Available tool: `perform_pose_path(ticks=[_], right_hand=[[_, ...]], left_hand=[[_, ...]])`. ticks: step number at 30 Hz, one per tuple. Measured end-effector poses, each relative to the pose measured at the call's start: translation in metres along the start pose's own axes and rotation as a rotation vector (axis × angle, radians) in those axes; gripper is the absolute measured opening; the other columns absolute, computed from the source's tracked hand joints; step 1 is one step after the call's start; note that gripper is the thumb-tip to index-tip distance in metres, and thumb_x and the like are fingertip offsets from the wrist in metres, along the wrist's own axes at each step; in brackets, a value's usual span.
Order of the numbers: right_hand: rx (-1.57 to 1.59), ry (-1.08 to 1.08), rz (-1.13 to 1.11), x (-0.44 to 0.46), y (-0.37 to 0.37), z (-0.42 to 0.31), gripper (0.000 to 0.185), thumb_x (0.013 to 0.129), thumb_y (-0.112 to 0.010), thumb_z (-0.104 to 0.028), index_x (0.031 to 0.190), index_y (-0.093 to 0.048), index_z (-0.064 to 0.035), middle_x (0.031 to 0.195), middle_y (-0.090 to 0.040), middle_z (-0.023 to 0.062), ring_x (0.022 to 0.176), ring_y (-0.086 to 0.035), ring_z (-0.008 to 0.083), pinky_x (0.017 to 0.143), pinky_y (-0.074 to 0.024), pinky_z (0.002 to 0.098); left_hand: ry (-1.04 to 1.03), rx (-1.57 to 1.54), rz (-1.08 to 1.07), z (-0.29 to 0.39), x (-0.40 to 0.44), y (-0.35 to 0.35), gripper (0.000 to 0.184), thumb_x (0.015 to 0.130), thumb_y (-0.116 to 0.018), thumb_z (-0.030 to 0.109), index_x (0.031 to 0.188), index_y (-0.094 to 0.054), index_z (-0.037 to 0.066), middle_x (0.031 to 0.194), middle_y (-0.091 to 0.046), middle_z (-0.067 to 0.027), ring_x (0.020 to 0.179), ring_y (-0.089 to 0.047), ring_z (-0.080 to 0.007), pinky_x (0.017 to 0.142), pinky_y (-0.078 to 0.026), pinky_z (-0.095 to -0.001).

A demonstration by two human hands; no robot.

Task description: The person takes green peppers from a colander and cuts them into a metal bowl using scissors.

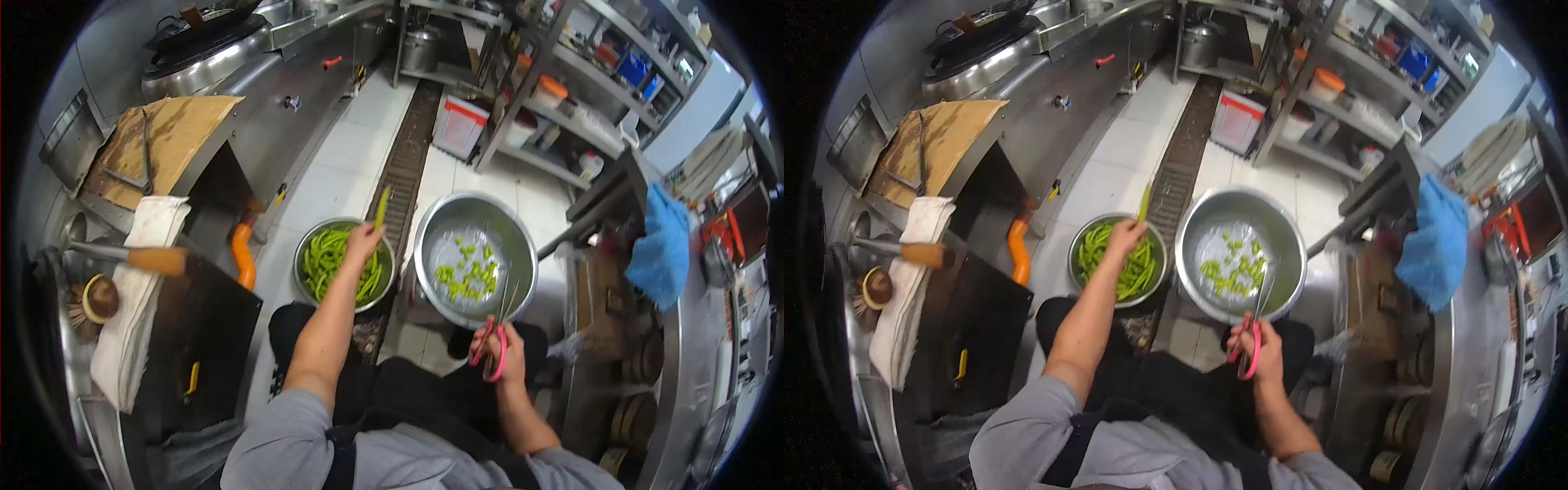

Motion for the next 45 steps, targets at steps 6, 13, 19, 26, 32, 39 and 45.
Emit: perform_pose_path(ticks=[6,13,19,26,32,39,45], right_hand=[[-0.192,-0.005,-0.061,0.003,-0.003,-0.014,0.053,0.083,-0.072,-0.017,0.123,-0.048,0.0078,0.095,-0.063,0.0115,0.076,-0.062,0.0138,0.066,-0.0506,0.0266],[-0.354,0.050,-0.037,0.020,0.002,-0.004,0.050,0.083,-0.071,-0.018,0.123,-0.052,0.0029,0.090,-0.062,0.0043,0.073,-0.062,0.0113,0.063,-0.0488,0.0235],[-0.356,-0.062,0.018,0.039,0.002,-0.006,0.053,0.084,-0.070,-0.021,0.123,-0.049,0.0069,0.085,-0.062,0.0086,0.065,-0.061,0.0124,0.049,-0.0464,0.0231],[-0.282,-0.125,0.039,0.056,-0.002,0.025,0.037,0.087,-0.066,-0.023,0.110,-0.058,0.0047,0.065,-0.057,0.0044,0.044,-0.052,0.0110,0.039,-0.0381,0.0234],[-0.246,-0.246,0.078,0.035,-0.001,0.039,0.031,0.088,-0.066,-0.026,0.099,-0.059,0.0024,0.065,-0.057,0.0052,0.041,-0.052,0.0114,0.037,-0.0369,0.0241],[-0.202,-0.272,0.033,0.013,0.008,0.051,0.035,0.091,-0.062,-0.021,0.116,-0.054,0.0013,0.077,-0.062,0.0067,0.051,-0.058,0.0115,0.044,-0.0442,0.0226],[-0.131,-0.176,0.008,0.024,0.001,0.044,0.046,0.086,-0.069,-0.027,0.119,-0.052,0.0018,0.087,-0.063,0.0081,0.067,-0.061,0.0138,0.052,-0.0483,0.0264]], left_hand=[[-0.092,0.041,-0.390,0.135,-0.059,-0.026,0.028,0.082,-0.072,0.018,0.102,-0.061,0.002,0.083,-0.066,-0.0056,0.067,-0.060,-0.0120,0.059,-0.048,-0.0261],[-0.194,0.031,-0.690,0.127,-0.092,-0.090,0.024,0.083,-0.070,0.020,0.098,-0.066,0.001,0.072,-0.062,-0.0011,0.059,-0.056,-0.0077,0.054,-0.045,-0.0244],[-0.453,0.201,-0.727,0.126,-0.119,-0.110,0.028,0.083,-0.069,0.025,0.101,-0.067,0.003,0.077,-0.068,-0.0062,0.069,-0.062,-0.0125,0.063,-0.049,-0.0289],[-0.351,0.420,-0.620,0.100,-0.096,-0.105,0.027,0.083,-0.067,0.029,0.098,-0.069,0.007,0.082,-0.069,-0.0116,0.075,-0.065,-0.0209,0.071,-0.050,-0.0328],[-0.416,0.446,-0.593,0.095,-0.097,-0.102,0.026,0.083,-0.066,0.028,0.098,-0.070,0.007,0.079,-0.068,-0.0120,0.072,-0.066,-0.0219,0.068,-0.051,-0.0340],[-0.133,0.172,-0.524,0.074,-0.084,-0.106,0.026,0.084,-0.065,0.029,0.094,-0.069,0.005,0.065,-0.062,-0.0064,0.051,-0.056,-0.0130,0.052,-0.046,-0.0290],[-0.083,0.084,-0.811,0.081,-0.131,-0.138,0.024,0.085,-0.066,0.024,0.099,-0.067,0.004,0.065,-0.060,-0.0010,0.053,-0.053,-0.0080,0.049,-0.042,-0.0258]])
Point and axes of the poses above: each hand's wrist, its own x-axis towards the middle knuckle, its own y-axis out of the back of the hand, z = x × y, the point moved 8 cm from there along x, towards the middle knuckle
